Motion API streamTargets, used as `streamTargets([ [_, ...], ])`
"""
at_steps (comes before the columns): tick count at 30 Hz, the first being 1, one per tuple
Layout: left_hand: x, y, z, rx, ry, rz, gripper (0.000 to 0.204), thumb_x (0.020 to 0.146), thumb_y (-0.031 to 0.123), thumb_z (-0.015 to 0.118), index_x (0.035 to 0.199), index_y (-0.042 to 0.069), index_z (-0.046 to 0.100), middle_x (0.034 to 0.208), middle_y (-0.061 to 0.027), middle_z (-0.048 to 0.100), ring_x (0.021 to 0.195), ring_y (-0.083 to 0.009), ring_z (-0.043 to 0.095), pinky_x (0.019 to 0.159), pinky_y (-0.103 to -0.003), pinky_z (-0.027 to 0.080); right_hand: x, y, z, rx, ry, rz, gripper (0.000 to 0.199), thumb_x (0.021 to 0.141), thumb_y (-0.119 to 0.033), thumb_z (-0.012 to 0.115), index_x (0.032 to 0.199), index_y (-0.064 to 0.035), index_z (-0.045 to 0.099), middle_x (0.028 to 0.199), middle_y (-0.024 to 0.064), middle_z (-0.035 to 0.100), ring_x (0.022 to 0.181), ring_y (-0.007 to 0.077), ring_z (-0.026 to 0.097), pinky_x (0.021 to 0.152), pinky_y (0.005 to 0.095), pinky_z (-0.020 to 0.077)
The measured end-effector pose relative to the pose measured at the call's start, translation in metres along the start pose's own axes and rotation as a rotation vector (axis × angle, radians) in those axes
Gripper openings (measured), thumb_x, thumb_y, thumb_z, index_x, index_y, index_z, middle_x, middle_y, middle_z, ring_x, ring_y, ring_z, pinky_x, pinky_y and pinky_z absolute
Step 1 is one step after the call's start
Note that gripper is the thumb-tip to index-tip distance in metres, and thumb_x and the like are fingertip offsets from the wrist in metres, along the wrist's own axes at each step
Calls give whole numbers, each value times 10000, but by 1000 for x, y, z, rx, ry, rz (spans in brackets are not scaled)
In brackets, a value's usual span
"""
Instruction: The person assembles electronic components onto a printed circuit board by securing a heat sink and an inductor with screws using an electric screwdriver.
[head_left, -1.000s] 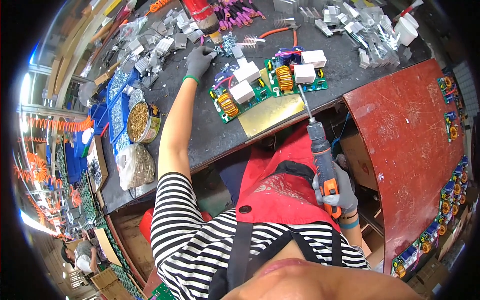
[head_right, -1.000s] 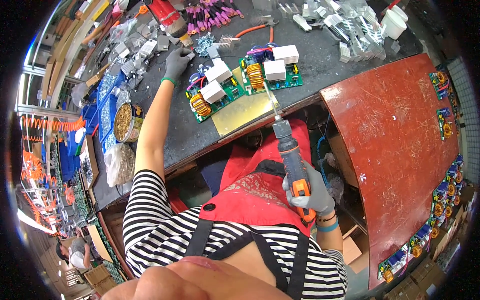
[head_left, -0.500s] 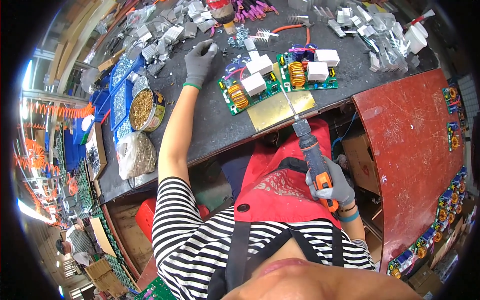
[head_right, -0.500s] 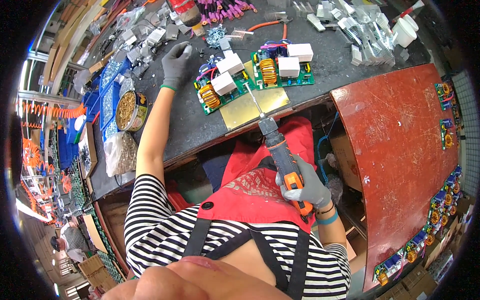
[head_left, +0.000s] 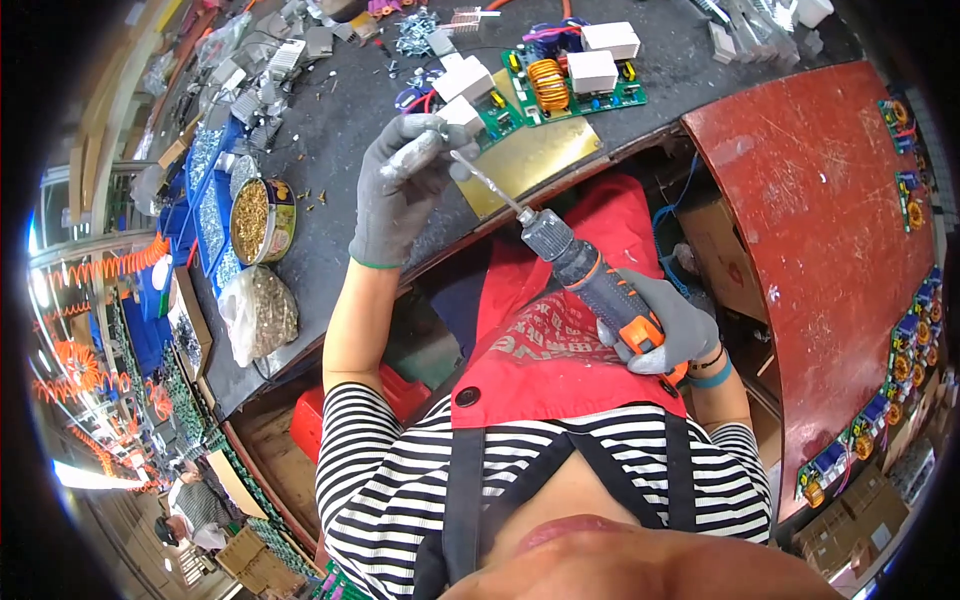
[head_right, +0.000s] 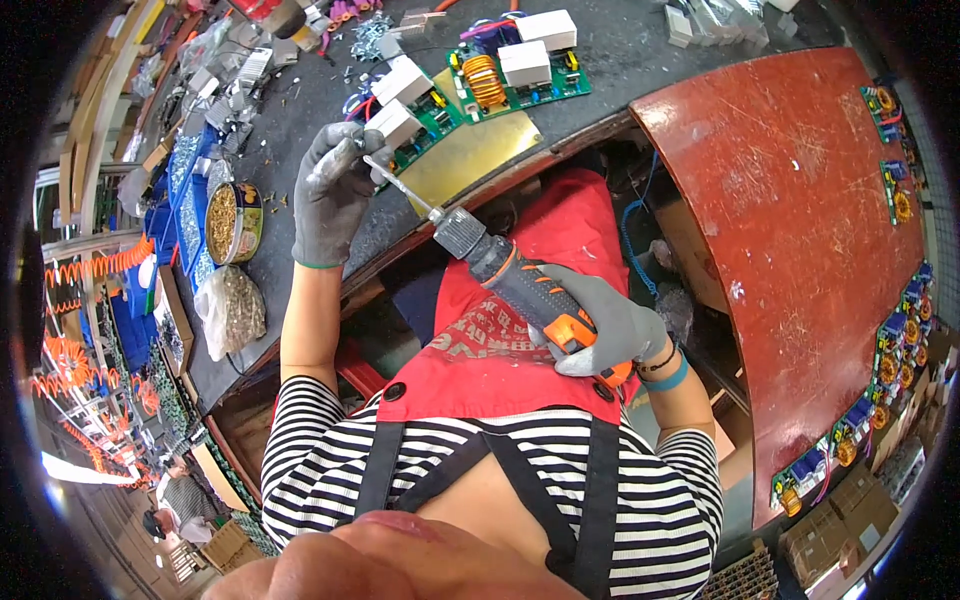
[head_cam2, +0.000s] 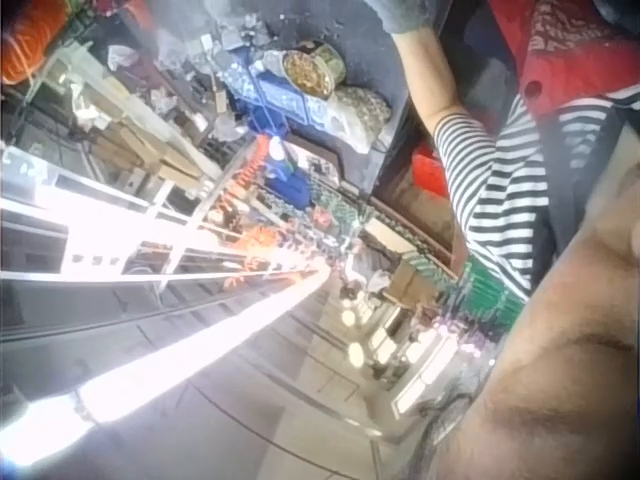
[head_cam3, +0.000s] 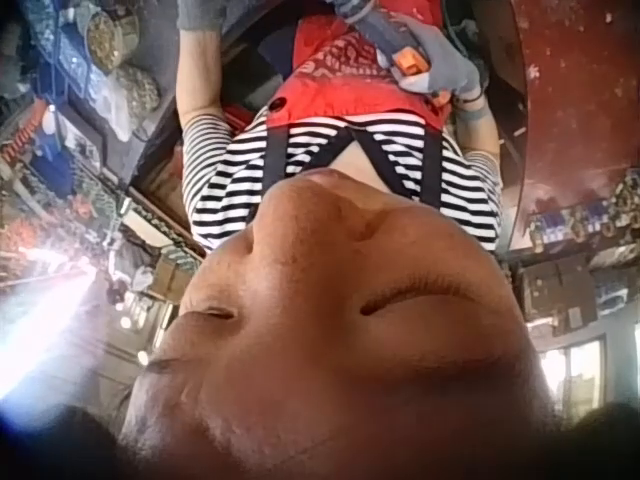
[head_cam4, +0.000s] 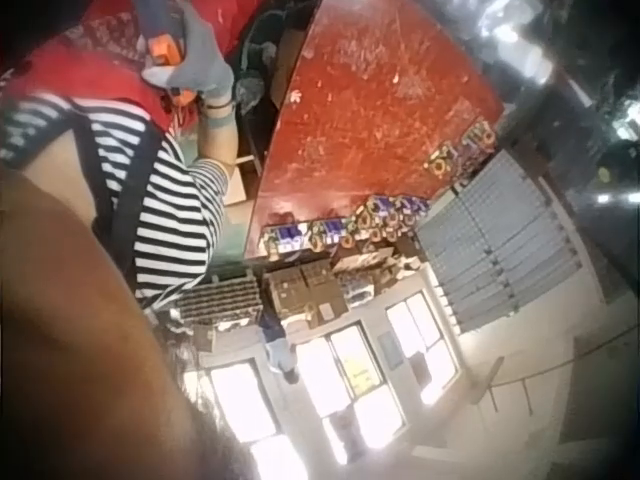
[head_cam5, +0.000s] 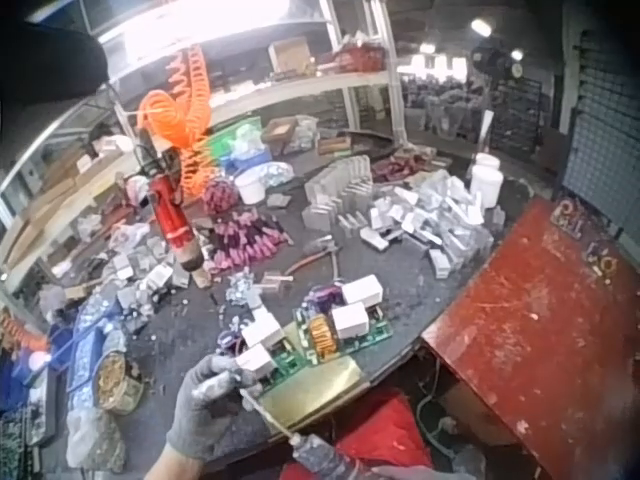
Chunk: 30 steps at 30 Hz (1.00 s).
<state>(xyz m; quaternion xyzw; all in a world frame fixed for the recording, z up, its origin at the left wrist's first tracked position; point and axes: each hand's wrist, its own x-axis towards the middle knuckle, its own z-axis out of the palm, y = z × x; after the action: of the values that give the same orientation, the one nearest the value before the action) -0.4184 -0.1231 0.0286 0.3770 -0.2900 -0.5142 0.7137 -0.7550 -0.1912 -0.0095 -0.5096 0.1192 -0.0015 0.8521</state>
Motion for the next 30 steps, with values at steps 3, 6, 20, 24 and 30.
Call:
streamTargets([
  [3,1,-1,13,-21,-95,-58,182,926,72,591,1091,0,616,1037,-190,679,934,-274,689,769,-340,591,-8,4,-1,10,25,-10,934,641,-94,803,1438,40,336,928,92,664,746,119,615,732,288,523],
  [6,4,-3,21,15,-98,-91,180,929,80,590,1089,2,615,1044,-197,675,930,-273,687,774,-350,593,-16,7,-2,-4,50,-56,921,640,-131,805,1424,41,353,932,92,661,749,120,611,734,282,521],
  [20,30,-8,31,40,-291,-190,212,888,115,620,1054,-17,617,1002,-229,674,896,-319,701,748,-390,616,-35,11,-11,108,39,-66,919,586,-217,804,1374,43,409,955,84,653,746,124,605,716,270,511],
  [24,34,-7,43,141,-251,-245,223,886,112,621,1064,-23,623,982,-208,676,852,-304,693,735,-384,592,-41,14,-8,-57,119,-109,904,621,-183,783,1400,41,382,925,85,655,724,132,605,715,287,516],
  [30,40,-15,70,417,-113,-264,248,934,126,612,1117,-41,624,1007,-168,696,865,-224,707,754,-341,592,-47,12,1,-579,388,-81,896,650,-129,775,1422,36,350,895,94,659,736,154,634,720,286,520],
])
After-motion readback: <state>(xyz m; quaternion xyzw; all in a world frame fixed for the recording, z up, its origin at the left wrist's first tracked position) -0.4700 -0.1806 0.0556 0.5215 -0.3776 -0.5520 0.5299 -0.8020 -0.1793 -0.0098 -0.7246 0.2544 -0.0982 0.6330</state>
